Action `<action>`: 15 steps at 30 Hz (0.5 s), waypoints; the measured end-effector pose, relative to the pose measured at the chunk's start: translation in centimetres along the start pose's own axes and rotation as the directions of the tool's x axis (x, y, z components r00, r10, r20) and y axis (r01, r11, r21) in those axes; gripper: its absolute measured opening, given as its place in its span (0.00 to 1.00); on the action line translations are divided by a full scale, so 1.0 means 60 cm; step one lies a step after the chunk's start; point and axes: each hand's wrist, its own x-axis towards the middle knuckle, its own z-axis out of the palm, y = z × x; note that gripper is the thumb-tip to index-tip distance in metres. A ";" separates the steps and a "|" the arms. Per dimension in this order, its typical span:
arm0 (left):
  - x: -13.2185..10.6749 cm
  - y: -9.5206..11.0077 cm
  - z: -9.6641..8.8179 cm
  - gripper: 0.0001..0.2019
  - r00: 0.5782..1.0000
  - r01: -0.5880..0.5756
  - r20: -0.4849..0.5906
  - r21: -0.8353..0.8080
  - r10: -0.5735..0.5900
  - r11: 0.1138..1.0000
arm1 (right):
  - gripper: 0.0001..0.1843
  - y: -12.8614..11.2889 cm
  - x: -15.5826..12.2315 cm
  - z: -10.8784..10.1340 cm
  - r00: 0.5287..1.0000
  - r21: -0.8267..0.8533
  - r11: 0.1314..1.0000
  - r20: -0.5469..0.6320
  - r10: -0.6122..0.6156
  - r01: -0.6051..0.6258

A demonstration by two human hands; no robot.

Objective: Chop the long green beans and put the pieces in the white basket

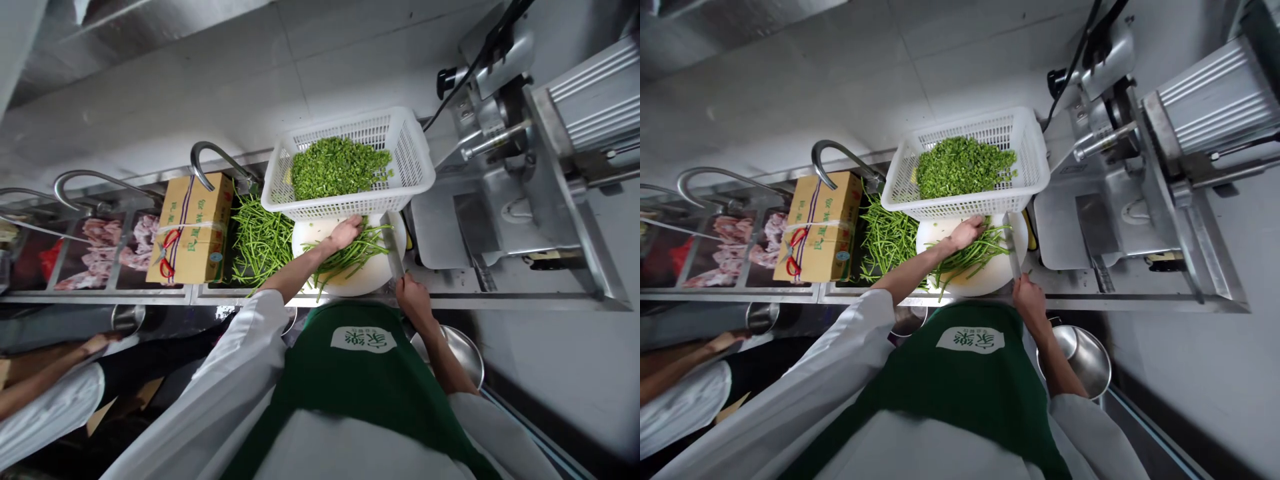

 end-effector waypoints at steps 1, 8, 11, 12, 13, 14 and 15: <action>-0.002 0.001 -0.001 0.17 1.000 0.008 0.005 -0.027 -0.008 1.000 | 0.19 0.000 0.000 0.001 1.000 0.004 1.000 -0.001 0.003 -0.003; -0.012 0.034 -0.005 0.14 0.994 0.096 0.062 -0.047 -0.093 0.994 | 0.19 0.002 0.000 0.004 1.000 0.023 1.000 -0.002 -0.002 0.002; -0.004 0.039 -0.002 0.10 0.980 0.195 0.065 -0.155 -0.187 0.969 | 0.19 0.004 0.000 0.002 1.000 0.030 1.000 0.009 -0.007 0.006; 0.000 0.038 -0.001 0.08 0.972 0.236 0.074 -0.251 -0.224 0.939 | 0.19 0.004 0.000 0.001 1.000 0.031 1.000 0.014 -0.006 0.006; 0.003 0.035 0.000 0.06 0.960 0.281 0.103 -0.365 -0.262 0.887 | 0.19 0.004 0.001 0.001 1.000 0.031 0.999 0.016 -0.006 0.006; 0.007 0.032 0.001 0.05 0.942 0.335 0.158 -0.482 -0.295 0.810 | 0.20 0.004 0.001 0.001 1.000 0.031 0.999 0.015 -0.005 0.004; 0.010 0.029 0.002 0.06 0.918 0.395 0.231 -0.588 -0.322 0.706 | 0.20 0.005 0.001 0.001 1.000 0.031 1.000 0.011 -0.004 0.003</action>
